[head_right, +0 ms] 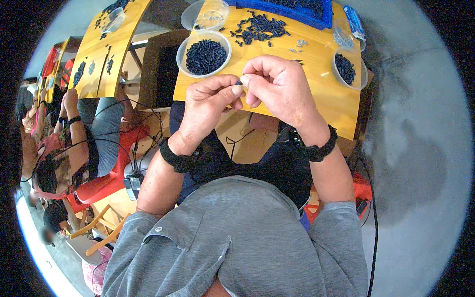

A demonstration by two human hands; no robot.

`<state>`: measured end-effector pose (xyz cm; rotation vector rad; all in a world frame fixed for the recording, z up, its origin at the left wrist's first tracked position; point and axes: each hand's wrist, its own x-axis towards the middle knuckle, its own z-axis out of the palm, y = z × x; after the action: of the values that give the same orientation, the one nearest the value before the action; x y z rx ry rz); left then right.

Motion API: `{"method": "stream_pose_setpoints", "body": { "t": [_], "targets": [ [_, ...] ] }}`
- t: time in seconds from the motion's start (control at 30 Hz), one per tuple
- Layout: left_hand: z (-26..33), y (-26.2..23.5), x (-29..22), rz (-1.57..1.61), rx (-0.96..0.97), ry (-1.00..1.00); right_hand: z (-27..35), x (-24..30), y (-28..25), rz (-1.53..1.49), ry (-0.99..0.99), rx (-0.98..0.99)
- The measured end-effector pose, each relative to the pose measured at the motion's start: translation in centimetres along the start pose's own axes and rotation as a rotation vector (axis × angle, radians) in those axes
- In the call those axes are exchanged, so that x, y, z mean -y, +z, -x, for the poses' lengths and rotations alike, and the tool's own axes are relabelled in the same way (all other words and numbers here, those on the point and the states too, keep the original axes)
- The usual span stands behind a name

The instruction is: Assembling small blue plastic components by inserting small black and yellow pieces at a workbench.

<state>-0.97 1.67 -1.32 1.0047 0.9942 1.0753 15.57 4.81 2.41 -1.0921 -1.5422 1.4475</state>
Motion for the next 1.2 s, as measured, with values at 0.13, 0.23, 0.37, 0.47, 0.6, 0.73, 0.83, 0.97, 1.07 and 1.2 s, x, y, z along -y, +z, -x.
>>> {"method": "stream_pose_setpoints", "body": {
  "t": [0.13,0.23,0.37,0.47,0.6,0.73,0.83,0.97,1.07,1.2],
  "targets": [
    [-0.4,0.1,-0.1,-0.04,-0.011,0.04,-0.3,0.3,-0.4,-0.06,0.022,0.064],
    [-0.6,0.0,-0.2,-0.013,-0.022,0.091,-0.6,0.7,-0.5,-0.117,0.094,0.169],
    [-0.6,-0.1,-0.4,-0.019,-0.009,0.137,-0.5,0.7,-0.7,-0.206,0.148,0.173],
    [-0.6,-0.2,-0.2,0.011,0.005,0.174,-0.4,0.6,-0.8,-0.297,0.128,0.179],
    [-0.4,-0.3,-0.1,0.012,0.006,0.171,-0.5,0.4,-1.0,-0.386,0.088,0.148],
    [-0.4,-0.4,-0.1,0.018,0.018,0.196,-0.7,0.5,-1.2,-0.421,0.079,0.114],
    [-0.3,-0.4,-0.2,-0.003,0.017,0.199,-0.8,0.7,-1.5,-0.354,0.096,0.172],
    [-0.2,-0.4,-0.2,-0.013,0.008,0.18,-0.9,0.5,-1.1,-0.383,0.139,0.171],
    [-0.2,-0.5,-0.2,-0.026,0.018,0.181,-0.9,0.4,-1.1,-0.392,0.151,0.165],
    [-0.2,-0.6,-0.1,-0.019,0.016,0.175,-1.2,0.8,-1.3,-0.322,0.168,0.187]
  ]
}}
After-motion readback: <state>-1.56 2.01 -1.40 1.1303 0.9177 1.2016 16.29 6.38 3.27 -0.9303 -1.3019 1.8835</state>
